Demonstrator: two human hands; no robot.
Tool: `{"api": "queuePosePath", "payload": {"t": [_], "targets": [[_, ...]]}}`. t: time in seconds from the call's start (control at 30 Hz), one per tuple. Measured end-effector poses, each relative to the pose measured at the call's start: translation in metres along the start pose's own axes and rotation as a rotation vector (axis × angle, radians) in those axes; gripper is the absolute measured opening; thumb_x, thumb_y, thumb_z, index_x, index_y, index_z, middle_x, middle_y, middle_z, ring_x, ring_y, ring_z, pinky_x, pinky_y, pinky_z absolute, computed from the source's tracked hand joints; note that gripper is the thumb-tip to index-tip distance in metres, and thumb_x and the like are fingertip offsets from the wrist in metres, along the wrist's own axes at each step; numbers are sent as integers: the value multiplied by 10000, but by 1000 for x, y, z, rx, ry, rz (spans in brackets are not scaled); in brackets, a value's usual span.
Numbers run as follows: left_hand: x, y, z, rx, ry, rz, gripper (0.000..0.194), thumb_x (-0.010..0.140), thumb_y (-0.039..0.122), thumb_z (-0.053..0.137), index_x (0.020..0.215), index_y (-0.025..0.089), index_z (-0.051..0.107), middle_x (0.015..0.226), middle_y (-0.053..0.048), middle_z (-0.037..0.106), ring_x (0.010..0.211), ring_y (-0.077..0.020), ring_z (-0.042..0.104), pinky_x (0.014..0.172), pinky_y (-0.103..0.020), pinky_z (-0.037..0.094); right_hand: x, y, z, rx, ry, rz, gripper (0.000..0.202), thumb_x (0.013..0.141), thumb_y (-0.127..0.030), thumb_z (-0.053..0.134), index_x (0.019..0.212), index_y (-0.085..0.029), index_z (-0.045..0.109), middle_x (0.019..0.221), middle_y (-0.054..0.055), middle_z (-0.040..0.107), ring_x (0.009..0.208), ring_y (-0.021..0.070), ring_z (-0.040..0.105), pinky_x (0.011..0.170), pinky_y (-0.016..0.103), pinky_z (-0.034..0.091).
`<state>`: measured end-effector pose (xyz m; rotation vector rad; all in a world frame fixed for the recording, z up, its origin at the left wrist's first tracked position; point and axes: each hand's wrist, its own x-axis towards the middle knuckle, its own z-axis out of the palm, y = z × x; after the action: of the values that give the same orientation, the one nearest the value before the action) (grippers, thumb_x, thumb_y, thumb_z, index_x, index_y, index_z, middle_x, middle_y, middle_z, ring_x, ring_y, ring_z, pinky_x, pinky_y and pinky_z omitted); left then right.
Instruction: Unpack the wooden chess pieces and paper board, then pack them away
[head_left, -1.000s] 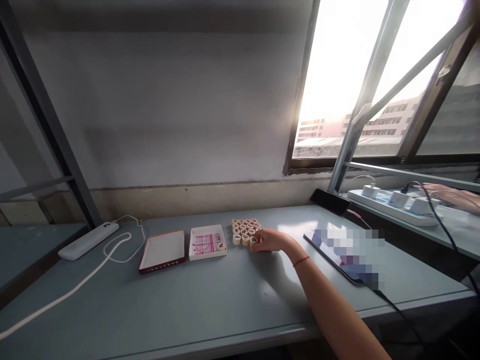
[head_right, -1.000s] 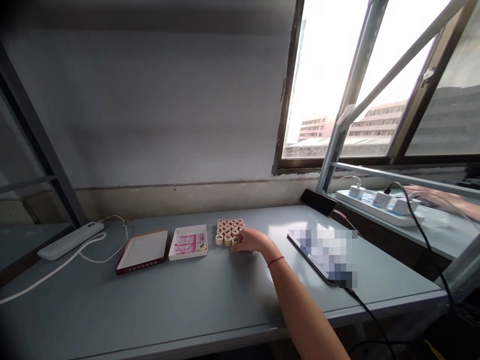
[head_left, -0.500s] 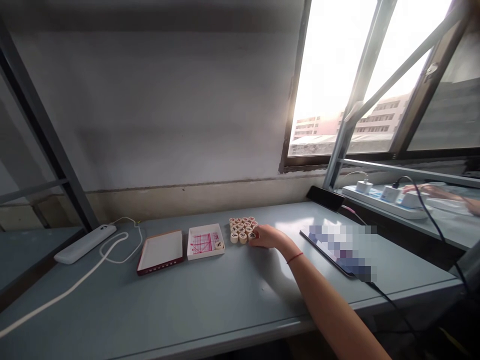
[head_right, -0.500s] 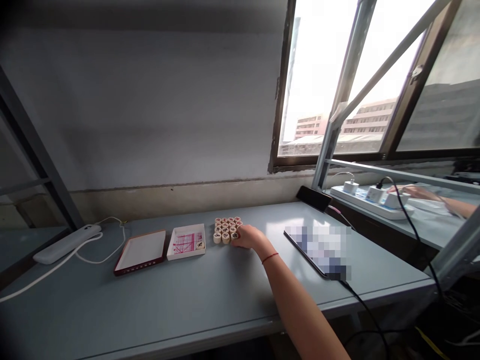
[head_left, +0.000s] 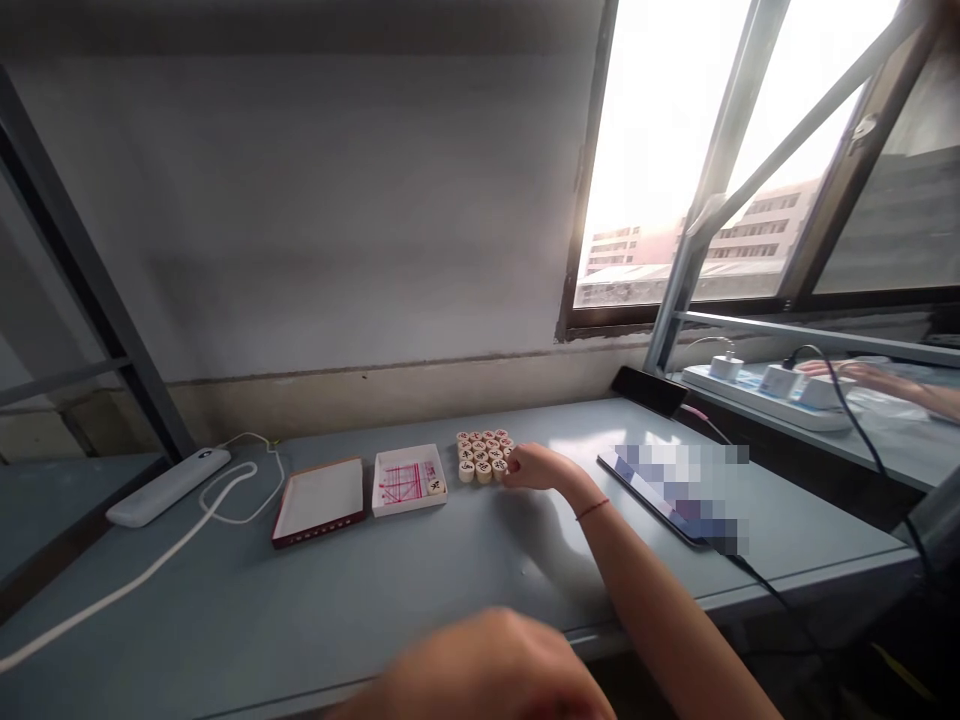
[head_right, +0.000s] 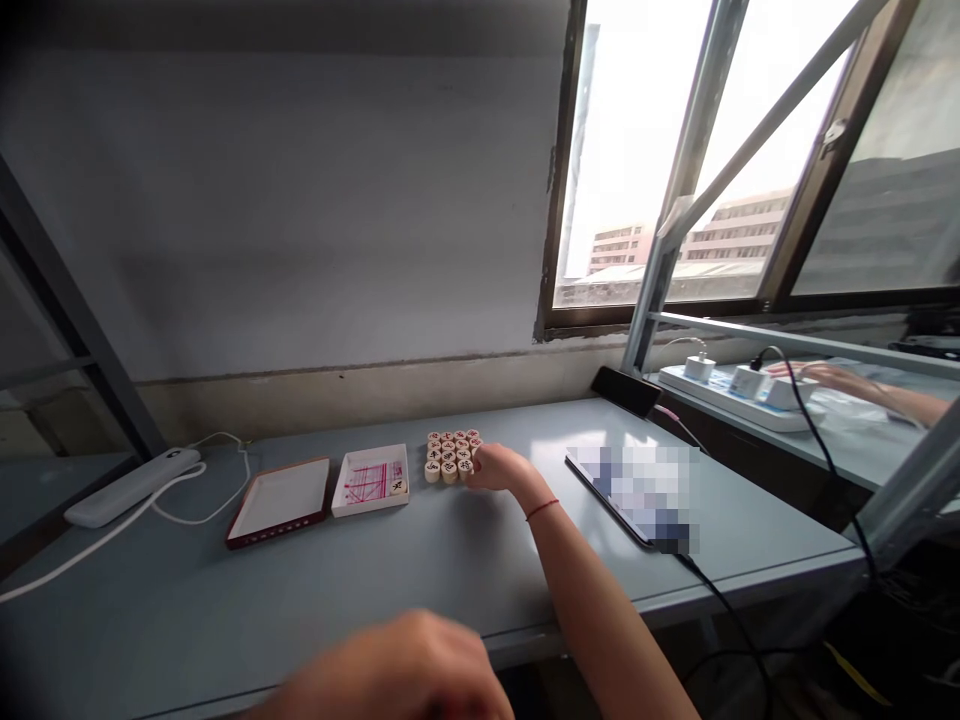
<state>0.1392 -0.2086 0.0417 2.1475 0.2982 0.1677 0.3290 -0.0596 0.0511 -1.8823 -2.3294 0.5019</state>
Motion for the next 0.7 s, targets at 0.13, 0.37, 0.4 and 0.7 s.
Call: {"api": "queuePosePath", "payload": {"t": [0.13,0.37,0.4,0.7], "targets": [[-13,-16,-91,498,584,-363,312,873,376,408,924,227,677,902,-67,658,865,-237,577,797,-349,427,-1,-14,1,165,115,-197,177,729,-310,549,617,-188,487,560,-26,455,534,100,385,485,226,270],[-10,-71,-116,768,533,-650,351,868,381,375,823,173,654,953,-128,636,954,-317,547,828,-428,371,4,-48,34,226,97,-457,476,704,-374,646,1122,-196,504,721,-1,601,635,141,532,560,223,348],[-10,-73,-113,775,525,-644,340,870,367,369,839,169,644,953,-131,637,955,-319,550,832,-433,365,4,-51,37,202,101,-470,468,716,-364,637,1131,-190,505,729,7,609,643,144,536,563,225,344],[-17,-82,-113,567,688,-453,165,815,327,466,824,196,566,860,-42,594,782,-196,559,722,-287,397,4,-51,38,212,114,-496,291,756,-298,594,1019,-178,559,777,20,634,635,127,531,542,212,339]]}}
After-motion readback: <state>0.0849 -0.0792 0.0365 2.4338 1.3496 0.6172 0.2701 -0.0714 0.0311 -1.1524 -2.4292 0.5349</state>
